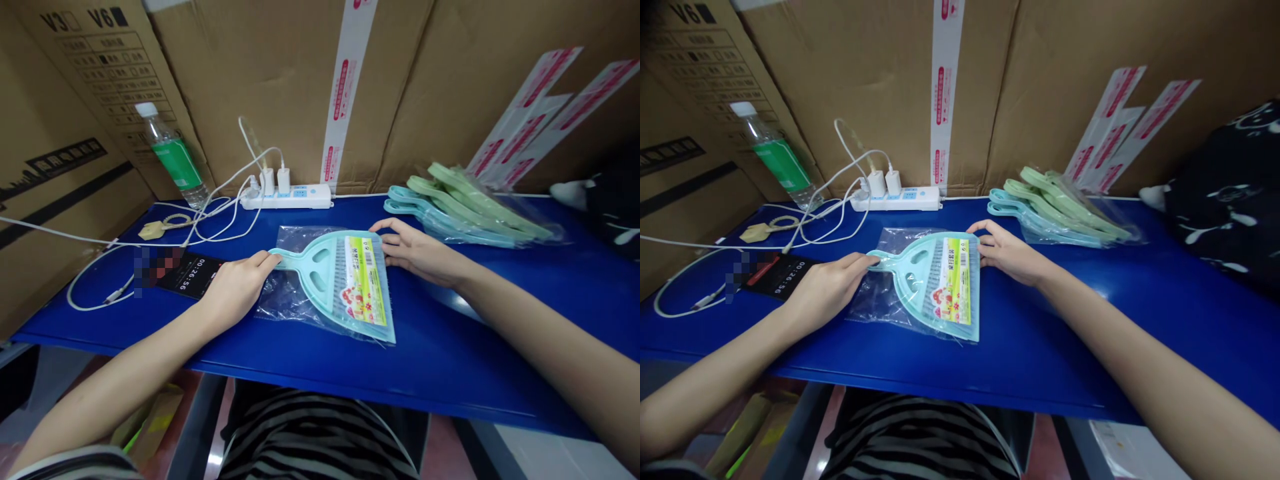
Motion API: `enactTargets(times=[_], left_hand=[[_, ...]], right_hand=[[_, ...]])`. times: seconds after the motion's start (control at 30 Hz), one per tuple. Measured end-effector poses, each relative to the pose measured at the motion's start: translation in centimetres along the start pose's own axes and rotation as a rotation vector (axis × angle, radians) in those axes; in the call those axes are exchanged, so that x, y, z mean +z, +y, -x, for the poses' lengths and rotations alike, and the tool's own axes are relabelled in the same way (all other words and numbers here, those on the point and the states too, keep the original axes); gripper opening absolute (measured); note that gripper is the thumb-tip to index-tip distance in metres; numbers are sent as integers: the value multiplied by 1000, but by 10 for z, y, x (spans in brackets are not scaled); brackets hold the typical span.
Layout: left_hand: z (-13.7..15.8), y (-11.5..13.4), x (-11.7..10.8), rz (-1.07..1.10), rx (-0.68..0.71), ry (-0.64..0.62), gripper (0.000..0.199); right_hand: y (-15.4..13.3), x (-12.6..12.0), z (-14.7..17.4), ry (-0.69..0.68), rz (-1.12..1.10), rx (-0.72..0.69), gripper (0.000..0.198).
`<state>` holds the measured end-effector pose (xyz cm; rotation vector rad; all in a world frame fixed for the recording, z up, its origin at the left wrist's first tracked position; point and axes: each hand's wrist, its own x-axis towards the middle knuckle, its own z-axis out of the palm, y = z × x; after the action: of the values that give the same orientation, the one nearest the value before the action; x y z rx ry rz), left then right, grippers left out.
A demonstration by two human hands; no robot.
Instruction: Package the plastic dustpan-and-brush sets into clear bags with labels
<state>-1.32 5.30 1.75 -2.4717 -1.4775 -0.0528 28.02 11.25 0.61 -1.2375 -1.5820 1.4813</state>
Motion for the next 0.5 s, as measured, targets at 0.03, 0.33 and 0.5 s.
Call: enactTargets(times=[0.03,0.33,0.5], left_hand=[[0,0,0,-12,-11,-2,35],[-3,-1,-7,-92,-143,-86,30],[-4,-3,-12,-122,-191,-153,27]], right_hand=[[0,0,0,3,-4,-3,34],[6,-5,-5,38,48,-58,34],[8,-9,-9,62,235,-122,18]])
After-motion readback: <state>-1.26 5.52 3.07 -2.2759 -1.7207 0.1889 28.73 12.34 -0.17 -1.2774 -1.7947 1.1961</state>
